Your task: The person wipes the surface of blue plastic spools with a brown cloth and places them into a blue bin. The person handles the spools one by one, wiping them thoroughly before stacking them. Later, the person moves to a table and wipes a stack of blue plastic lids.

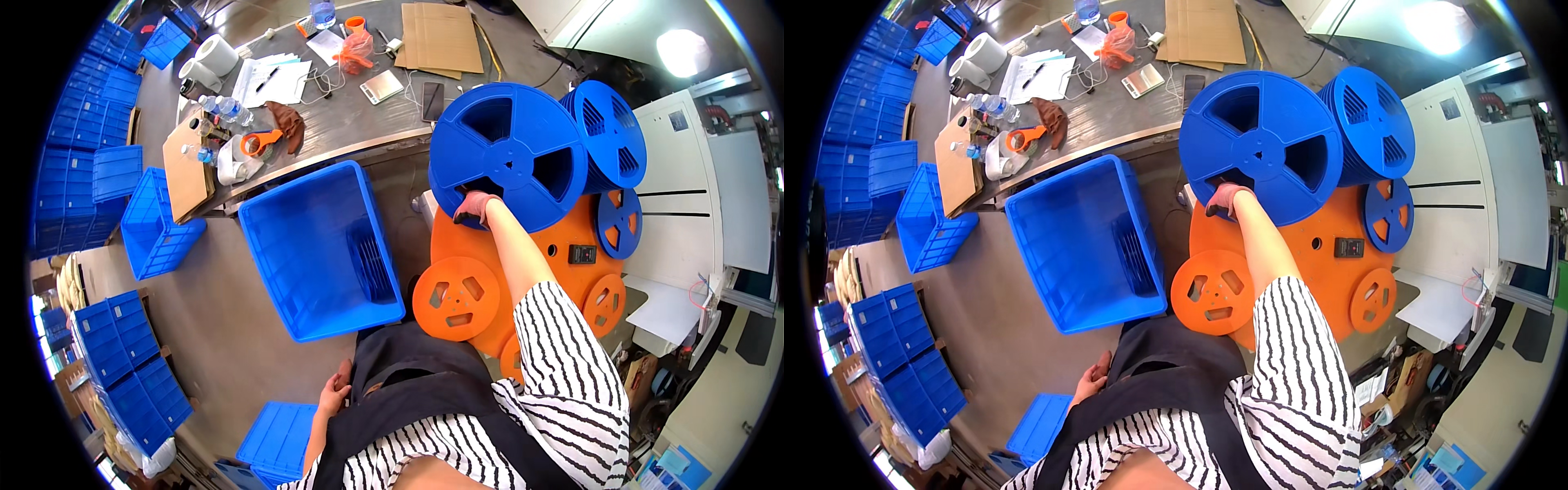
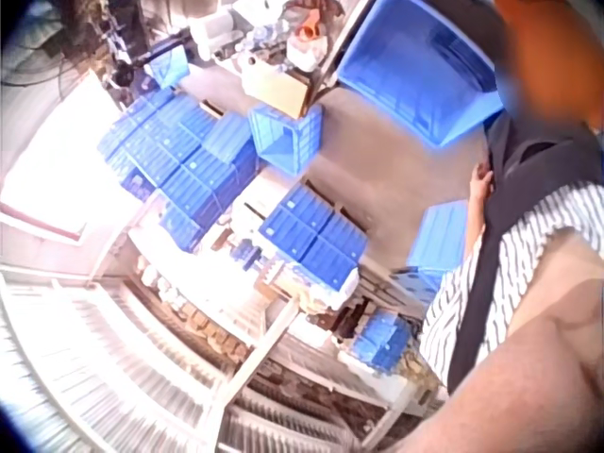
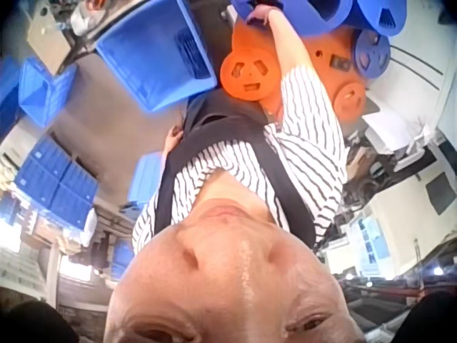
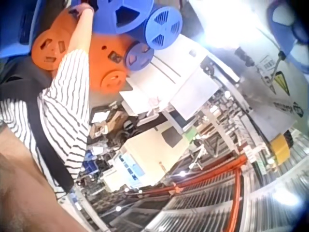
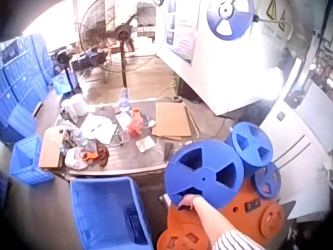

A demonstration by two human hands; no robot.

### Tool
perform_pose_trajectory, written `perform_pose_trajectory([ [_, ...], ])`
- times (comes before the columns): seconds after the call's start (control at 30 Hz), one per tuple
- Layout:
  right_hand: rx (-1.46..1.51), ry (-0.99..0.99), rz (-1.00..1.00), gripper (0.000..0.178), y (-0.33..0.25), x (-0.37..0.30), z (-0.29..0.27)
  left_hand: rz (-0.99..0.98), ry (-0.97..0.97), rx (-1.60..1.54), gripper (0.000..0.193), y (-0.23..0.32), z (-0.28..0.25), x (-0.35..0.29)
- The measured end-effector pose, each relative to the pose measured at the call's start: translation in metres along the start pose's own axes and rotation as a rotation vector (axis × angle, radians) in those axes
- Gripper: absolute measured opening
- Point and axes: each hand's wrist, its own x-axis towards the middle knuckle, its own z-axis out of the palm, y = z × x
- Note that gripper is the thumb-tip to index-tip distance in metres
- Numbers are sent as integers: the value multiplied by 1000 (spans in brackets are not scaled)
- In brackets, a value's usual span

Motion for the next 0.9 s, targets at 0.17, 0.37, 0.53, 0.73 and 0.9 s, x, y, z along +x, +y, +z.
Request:
perform_pose_trajectory([
  [0.17, 112, 180, 169, 79, -36, -23, 5, -71, 22, -31, 69, 0, 8, -9],
  [0.37, 146, 449, 224, 83, -82, -67, 18, 2, 39, 4, 73, 5, -14, -15],
  [0.53, -5, 655, 189, 82, -61, -50, 53, 51, -16, 68, 72, -11, -38, 4],
  [0.73, 194, 507, 223, 65, -83, -93, 93, 46, 5, -20, 70, -44, -84, 18],
  [0.9, 371, 608, 138, 53, -139, -191, 130, -62, -56, -15, 89, -6, -120, 7],
])
